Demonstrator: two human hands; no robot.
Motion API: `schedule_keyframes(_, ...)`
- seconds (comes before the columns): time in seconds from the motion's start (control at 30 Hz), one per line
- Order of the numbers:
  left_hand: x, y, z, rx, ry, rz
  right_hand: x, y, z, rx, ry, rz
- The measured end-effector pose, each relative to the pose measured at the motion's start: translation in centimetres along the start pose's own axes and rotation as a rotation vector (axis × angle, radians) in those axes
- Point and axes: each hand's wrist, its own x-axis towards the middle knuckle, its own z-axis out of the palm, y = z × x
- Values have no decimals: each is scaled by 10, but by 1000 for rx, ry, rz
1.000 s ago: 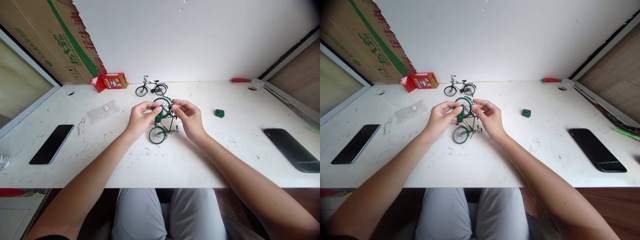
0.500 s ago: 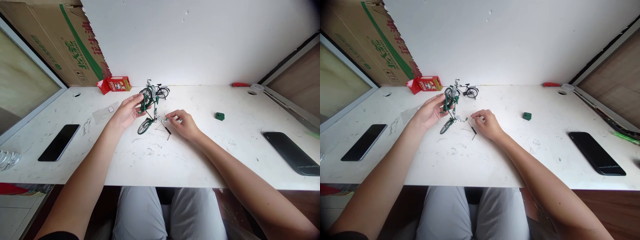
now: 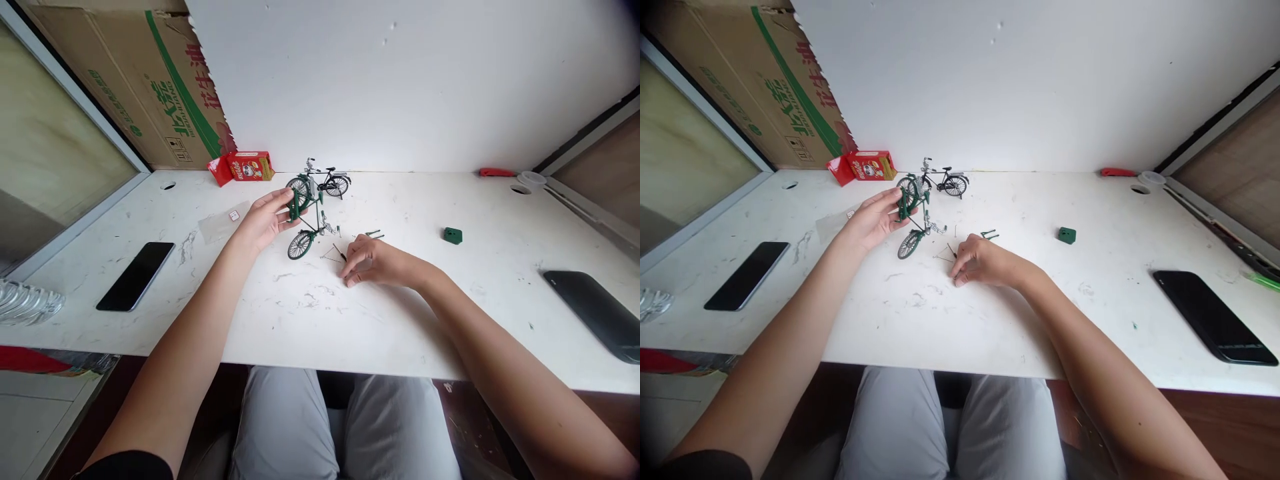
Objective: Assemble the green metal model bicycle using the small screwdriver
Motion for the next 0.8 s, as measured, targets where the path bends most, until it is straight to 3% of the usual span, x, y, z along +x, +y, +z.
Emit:
schedule_keyframes(0.17, -4, -9, 11, 83, -15, -57, 4, -14, 13, -105, 18, -71)
schedule_keyframes(0.43, -3, -19, 15, 104, 149, -34, 11, -11, 29, -340, 88, -88)
schedule_keyframes(0.7, -1, -22, 17, 65, 248, 58, 8, -18, 25, -128, 197, -121)
schedule_keyframes(0.8, -1, -21, 17, 61, 302, 68, 7, -27, 31, -22, 171, -190)
